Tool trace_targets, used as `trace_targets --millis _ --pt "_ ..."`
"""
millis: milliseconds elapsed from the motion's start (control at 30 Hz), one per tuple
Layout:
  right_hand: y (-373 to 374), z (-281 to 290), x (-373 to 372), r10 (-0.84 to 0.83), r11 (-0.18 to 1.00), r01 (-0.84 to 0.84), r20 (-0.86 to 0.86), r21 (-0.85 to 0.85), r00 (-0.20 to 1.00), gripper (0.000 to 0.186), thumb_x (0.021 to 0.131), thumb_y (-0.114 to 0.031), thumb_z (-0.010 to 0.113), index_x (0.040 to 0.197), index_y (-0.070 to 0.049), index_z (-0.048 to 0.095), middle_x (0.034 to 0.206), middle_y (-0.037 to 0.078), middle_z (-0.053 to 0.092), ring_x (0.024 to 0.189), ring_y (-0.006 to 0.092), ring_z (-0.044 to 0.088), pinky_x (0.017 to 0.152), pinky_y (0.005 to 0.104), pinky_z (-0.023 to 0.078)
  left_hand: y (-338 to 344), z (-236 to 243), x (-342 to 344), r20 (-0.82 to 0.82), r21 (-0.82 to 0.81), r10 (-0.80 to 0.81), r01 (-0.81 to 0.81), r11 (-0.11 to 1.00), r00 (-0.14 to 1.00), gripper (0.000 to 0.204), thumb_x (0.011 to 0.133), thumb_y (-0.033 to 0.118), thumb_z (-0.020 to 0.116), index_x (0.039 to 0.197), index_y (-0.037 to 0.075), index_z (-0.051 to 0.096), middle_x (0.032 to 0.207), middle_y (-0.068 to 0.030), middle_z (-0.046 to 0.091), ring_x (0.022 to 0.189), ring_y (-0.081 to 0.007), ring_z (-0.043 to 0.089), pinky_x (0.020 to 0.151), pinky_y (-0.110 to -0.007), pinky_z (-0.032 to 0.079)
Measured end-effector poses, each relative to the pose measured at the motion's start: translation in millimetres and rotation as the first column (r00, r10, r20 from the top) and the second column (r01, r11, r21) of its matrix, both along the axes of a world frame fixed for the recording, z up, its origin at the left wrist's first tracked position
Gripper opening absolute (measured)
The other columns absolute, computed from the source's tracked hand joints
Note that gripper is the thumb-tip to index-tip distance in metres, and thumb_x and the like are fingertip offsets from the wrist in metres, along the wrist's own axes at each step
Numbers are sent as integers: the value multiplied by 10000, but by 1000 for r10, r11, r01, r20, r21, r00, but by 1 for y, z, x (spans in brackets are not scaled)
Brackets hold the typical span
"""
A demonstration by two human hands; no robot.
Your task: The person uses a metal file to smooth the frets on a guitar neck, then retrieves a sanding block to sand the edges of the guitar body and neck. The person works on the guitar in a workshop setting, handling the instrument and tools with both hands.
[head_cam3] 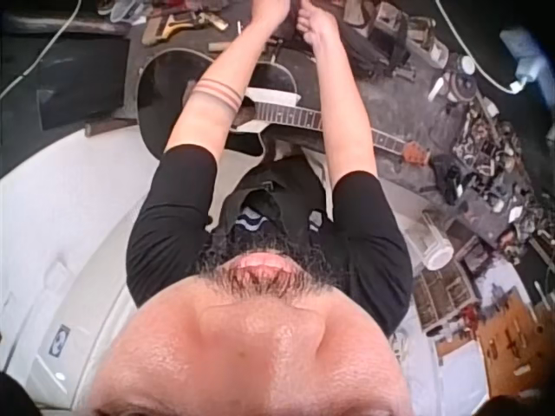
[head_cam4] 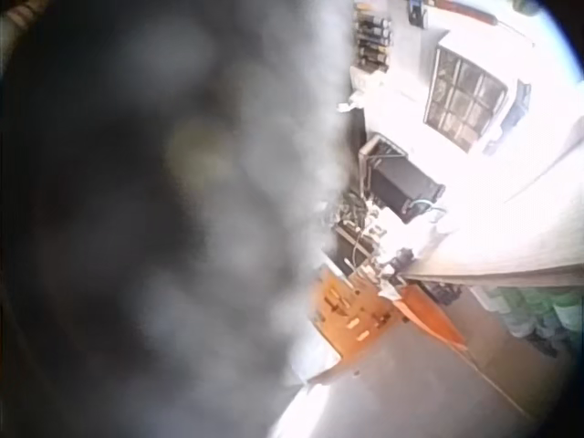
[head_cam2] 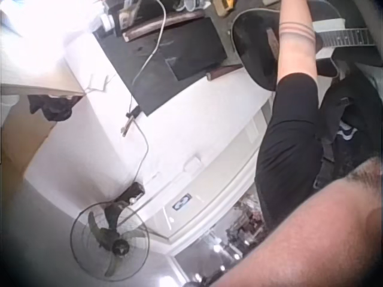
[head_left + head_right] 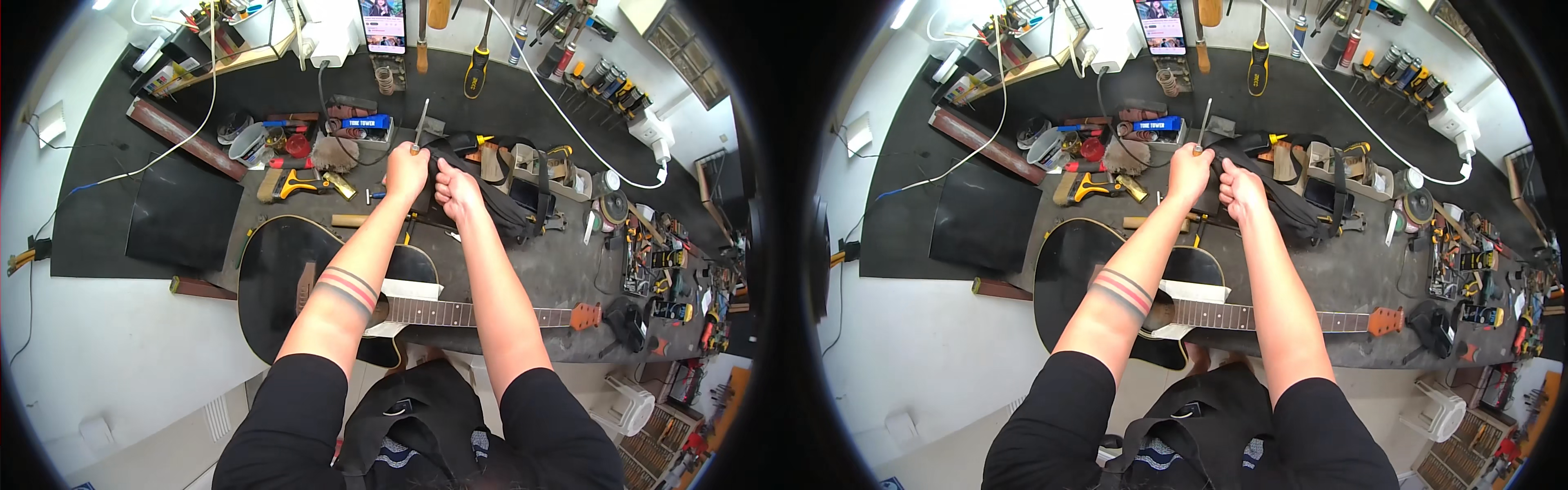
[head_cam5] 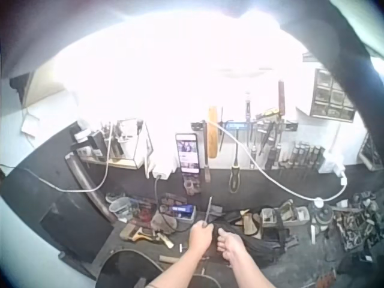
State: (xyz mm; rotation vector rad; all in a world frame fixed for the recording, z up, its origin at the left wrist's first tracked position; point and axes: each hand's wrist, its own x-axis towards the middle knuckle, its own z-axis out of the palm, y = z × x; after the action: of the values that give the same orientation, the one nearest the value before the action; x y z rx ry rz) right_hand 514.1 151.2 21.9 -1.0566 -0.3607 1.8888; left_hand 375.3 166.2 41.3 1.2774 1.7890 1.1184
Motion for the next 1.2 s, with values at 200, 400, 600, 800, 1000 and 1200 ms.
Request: trace_targets --millis 200,400,600,800,1000,1200 --pt "-59 -31 107 -87 994 97 181 -46 980 315 1100 -257 726 883 -145 527 653 -87 410 488 48 318 457 278 228 2 -3 -8 -88 70 66 -60 996 994 282 964 214 740 914 -59 690 760 -204 712 707 -339 701 735 -472 535" --pt "-99 4 151 -258 966 128 832 224 490 302 1038 -259 781 866 -13 748 604 27 640 503 118 549 518 317 423 -2 -8 25 -182 120 98 -76 990 978 278 958 209 774 958 -63 719 855 -273 741 836 -442 743 796 -499 559" --pt "-99 24 169 -460 887 110 879 449 123 302 996 -293 821 1011 8 805 645 92 705 579 164 672 629 362 531 -3 -2 31 -107 147 36 -20 989 994 255 934 212 756 896 -35 706 898 -286 744 925 -521 722 807 -572 559" --pt "-86 15 180 -532 835 224 841 502 99 209 1061 -192 720 1050 12 674 735 97 766 532 156 669 558 334 536 12 -7 24 -230 91 -97 121 989 968 331 948 285 763 1009 -39 727 1031 -286 773 1036 -495 737 929 -561 575" --pt "-157 39 116 -510 826 -104 813 554 283 151 1086 -166 688 1101 -16 683 922 89 782 766 133 721 677 340 569 -80 39 -58 -170 189 -238 269 944 956 549 1015 333 705 1372 -14 473 1312 -268 663 1243 -437 663 1118 -470 500" --pt "-259 24 -2 -313 474 -809 925 347 214 341 899 -118 796 1236 -123 744 1221 66 689 1223 300 629 1109 507 444 -248 66 -106 640 -231 -121 340 912 759 273 1126 224 623 1325 38 610 824 -55 650 641 -96 565 543 -261 462"
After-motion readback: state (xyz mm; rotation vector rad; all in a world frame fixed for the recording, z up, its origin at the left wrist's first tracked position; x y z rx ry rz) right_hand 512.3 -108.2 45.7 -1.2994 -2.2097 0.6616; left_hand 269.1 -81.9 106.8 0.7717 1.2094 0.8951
